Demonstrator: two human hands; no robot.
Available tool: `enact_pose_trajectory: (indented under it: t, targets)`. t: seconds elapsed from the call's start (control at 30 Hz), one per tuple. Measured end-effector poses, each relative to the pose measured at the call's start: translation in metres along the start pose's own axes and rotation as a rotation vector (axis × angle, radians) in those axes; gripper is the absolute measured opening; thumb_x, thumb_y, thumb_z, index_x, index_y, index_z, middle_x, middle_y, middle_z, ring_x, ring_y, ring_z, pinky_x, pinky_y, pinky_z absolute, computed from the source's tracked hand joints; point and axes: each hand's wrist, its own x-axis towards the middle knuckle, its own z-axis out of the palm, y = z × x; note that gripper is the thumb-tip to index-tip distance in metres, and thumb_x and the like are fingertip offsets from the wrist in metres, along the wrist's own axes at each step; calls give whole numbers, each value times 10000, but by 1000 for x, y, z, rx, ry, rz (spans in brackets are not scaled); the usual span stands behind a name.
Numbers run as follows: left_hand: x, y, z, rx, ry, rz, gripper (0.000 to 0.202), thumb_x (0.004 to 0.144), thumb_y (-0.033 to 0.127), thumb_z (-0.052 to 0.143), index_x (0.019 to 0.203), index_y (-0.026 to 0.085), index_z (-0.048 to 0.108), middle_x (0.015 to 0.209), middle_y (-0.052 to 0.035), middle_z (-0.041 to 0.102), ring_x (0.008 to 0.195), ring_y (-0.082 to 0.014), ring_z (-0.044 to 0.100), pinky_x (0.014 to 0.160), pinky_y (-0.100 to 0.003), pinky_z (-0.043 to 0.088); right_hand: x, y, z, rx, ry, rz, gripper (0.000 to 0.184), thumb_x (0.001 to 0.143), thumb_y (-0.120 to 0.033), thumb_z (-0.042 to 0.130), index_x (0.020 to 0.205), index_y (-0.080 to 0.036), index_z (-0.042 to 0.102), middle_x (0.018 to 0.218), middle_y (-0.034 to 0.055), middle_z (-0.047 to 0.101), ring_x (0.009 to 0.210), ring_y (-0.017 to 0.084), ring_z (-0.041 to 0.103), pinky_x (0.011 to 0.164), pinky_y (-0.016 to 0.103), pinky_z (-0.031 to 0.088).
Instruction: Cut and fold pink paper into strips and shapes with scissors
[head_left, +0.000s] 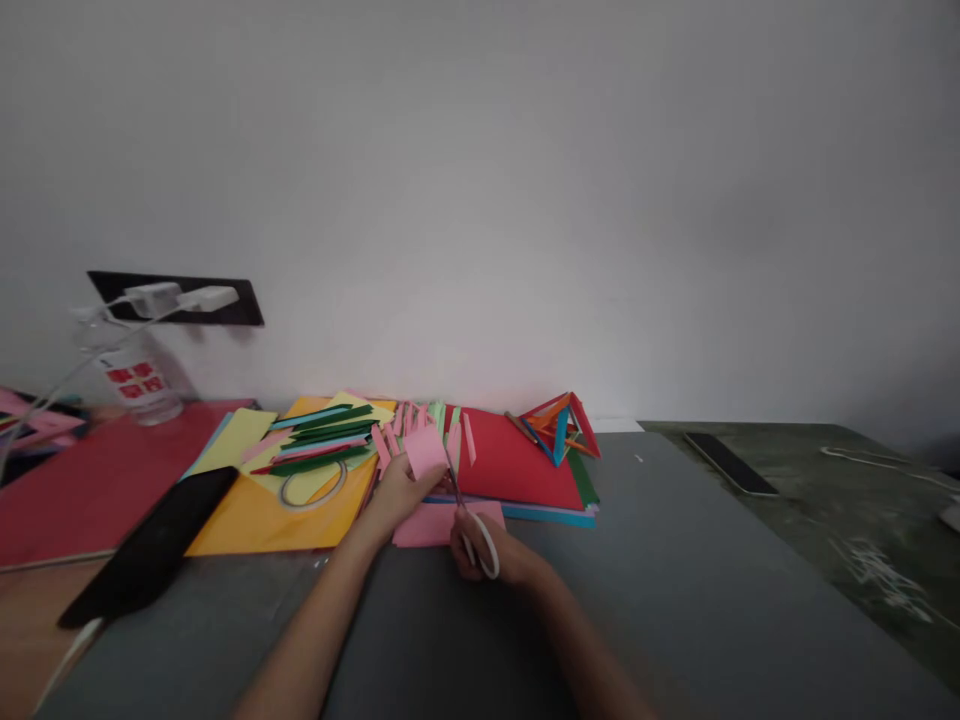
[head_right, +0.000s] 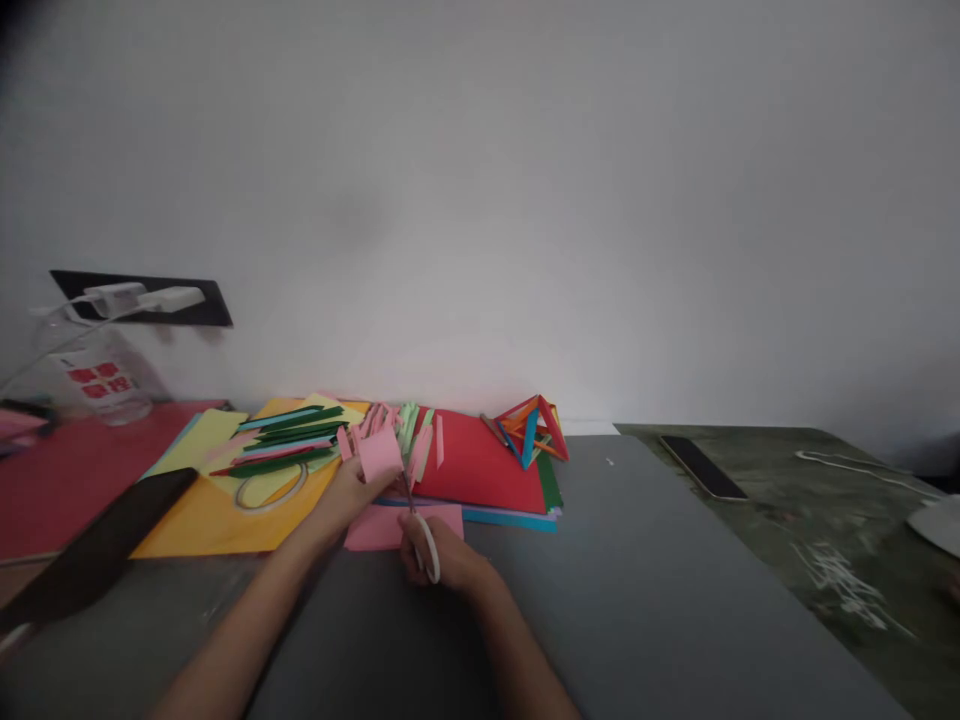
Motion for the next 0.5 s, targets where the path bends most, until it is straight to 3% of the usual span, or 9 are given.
enact_pose_trajectory:
  t: [0.13,0.5]
  targets:
    - [1,1,1,-31,-1,-26,234,652,327,560,695,99,596,611,-73,662,576,-196,616,558,-282,491,1,2,0,-8,13,16,647,775,-608,137,422,-149,427,333,-29,363,319,54,332,356,180,247]
    - [2,0,3,-101,0,-37,237,637,332,585,682,100,600,571,-59,656,527,-173,609,548,-273,495,-1,-3,-3,49,-101,-21,697,746,-645,72,504,-137,484,388,-15,399,343,54,329,354,183,225]
